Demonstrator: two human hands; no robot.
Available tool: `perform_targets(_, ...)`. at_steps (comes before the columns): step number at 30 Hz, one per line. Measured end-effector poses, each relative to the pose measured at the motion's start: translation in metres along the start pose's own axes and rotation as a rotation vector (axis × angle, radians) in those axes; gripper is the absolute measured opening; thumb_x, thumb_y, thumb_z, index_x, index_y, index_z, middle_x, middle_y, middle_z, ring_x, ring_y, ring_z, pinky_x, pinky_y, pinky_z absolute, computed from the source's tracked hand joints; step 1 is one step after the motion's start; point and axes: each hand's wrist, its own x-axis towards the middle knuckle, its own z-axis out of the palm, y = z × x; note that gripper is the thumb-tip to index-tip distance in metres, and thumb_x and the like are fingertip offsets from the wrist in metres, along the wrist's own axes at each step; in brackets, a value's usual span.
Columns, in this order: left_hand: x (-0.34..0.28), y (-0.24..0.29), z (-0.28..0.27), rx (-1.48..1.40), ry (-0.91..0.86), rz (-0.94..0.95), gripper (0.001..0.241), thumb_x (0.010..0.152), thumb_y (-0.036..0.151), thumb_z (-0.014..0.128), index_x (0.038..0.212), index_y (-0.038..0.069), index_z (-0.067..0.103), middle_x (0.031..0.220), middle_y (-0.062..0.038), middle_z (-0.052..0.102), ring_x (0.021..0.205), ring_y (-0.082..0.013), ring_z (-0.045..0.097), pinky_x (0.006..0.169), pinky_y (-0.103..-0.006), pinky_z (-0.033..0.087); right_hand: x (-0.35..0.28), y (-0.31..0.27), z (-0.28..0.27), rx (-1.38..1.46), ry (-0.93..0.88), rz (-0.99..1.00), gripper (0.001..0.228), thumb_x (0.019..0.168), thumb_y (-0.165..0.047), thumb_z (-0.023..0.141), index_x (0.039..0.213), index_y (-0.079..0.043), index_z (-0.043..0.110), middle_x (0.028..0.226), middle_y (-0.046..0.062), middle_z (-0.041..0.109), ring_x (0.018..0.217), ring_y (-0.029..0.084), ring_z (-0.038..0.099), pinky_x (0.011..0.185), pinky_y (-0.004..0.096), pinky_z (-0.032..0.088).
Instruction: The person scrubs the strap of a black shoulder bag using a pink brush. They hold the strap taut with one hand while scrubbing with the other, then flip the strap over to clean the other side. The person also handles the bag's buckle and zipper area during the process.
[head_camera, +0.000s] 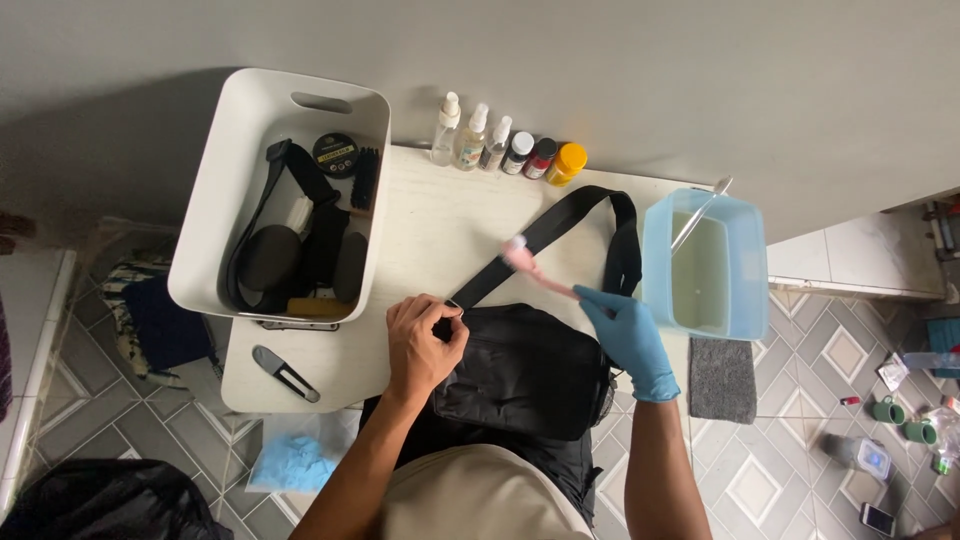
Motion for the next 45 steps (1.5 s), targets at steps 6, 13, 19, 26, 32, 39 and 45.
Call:
perform_targets(6, 0.001, 0.002, -0.001, -0.015, 0.024, 0.009, 0.012, 0.075, 0.010, 0.068, 0.079, 0.021, 0.070, 0.075, 0.003, 0.063, 0.078, -0.0227, 0.067, 0.086, -0.0393, 0.047, -0.009, -0.021, -0.003, 0.039, 0.042, 0.011, 0.026, 0.094, -0.024, 0.071, 0.118, -0.023, 0.079, 0.099, 0.015, 0.079, 0.096, 0.042, 0.072, 0.082, 0.048, 0.057)
perform_targets(13, -0.002, 0.001, 0.003, 0.022, 0.001, 0.043, 0.013, 0.076, 0.012, 0.069, 0.082, 0.023, 0.070, 0.079, 0.006, 0.062, 0.080, -0.0191, 0.068, 0.088, -0.0377, 0.046, 0.003, -0.005, -0.001, 0.003, 0.179, 0.041, 0.029, 0.098, -0.023, 0.066, 0.125, -0.026, 0.075, 0.098, 0.015, 0.077, 0.094, 0.038, 0.072, 0.081, 0.049, 0.057)
perform_targets(19, 0.000, 0.003, 0.002, 0.004, -0.002, 0.034, 0.014, 0.076, 0.011, 0.069, 0.080, 0.025, 0.070, 0.078, 0.008, 0.062, 0.076, -0.0188, 0.067, 0.086, -0.0381, 0.047, -0.014, -0.018, -0.005, 0.092, -0.043, 0.030, 0.028, 0.088, -0.022, 0.074, 0.115, -0.023, 0.080, 0.105, 0.013, 0.079, 0.103, 0.044, 0.071, 0.087, 0.051, 0.057)
perform_targets(26, -0.001, 0.004, 0.004, 0.015, -0.002, 0.011, 0.013, 0.078, 0.011, 0.069, 0.081, 0.023, 0.070, 0.078, 0.008, 0.063, 0.077, -0.0179, 0.068, 0.089, -0.0384, 0.047, -0.018, -0.026, -0.014, 0.035, 0.096, 0.034, 0.030, 0.093, -0.027, 0.069, 0.122, -0.029, 0.076, 0.105, 0.009, 0.078, 0.101, 0.039, 0.071, 0.085, 0.052, 0.058)
perform_targets(32, -0.002, 0.005, 0.000, 0.012, -0.021, -0.018, 0.012, 0.079, 0.011, 0.069, 0.083, 0.022, 0.071, 0.079, 0.005, 0.064, 0.081, -0.0209, 0.069, 0.092, -0.0424, 0.047, -0.001, 0.001, 0.000, -0.052, 0.138, 0.017, 0.031, 0.094, -0.026, 0.066, 0.123, -0.031, 0.075, 0.100, 0.009, 0.078, 0.094, 0.039, 0.071, 0.082, 0.052, 0.058)
perform_targets(39, -0.003, 0.000, 0.006, 0.034, -0.005, -0.007, 0.014, 0.075, 0.011, 0.070, 0.080, 0.024, 0.070, 0.079, 0.006, 0.063, 0.081, -0.0195, 0.068, 0.091, -0.0396, 0.047, -0.011, -0.007, 0.004, -0.039, 0.046, -0.042, 0.028, 0.091, -0.025, 0.070, 0.117, -0.032, 0.079, 0.087, 0.009, 0.079, 0.084, 0.040, 0.072, 0.074, 0.050, 0.059)
perform_targets(45, 0.002, 0.008, 0.000, -0.007, -0.012, -0.006, 0.012, 0.078, 0.008, 0.067, 0.082, 0.019, 0.071, 0.078, 0.001, 0.064, 0.082, -0.0244, 0.069, 0.090, -0.0440, 0.048, -0.012, -0.015, -0.012, -0.096, 0.110, -0.050, 0.032, 0.095, -0.026, 0.066, 0.125, -0.032, 0.074, 0.097, 0.010, 0.077, 0.089, 0.039, 0.071, 0.075, 0.053, 0.057)
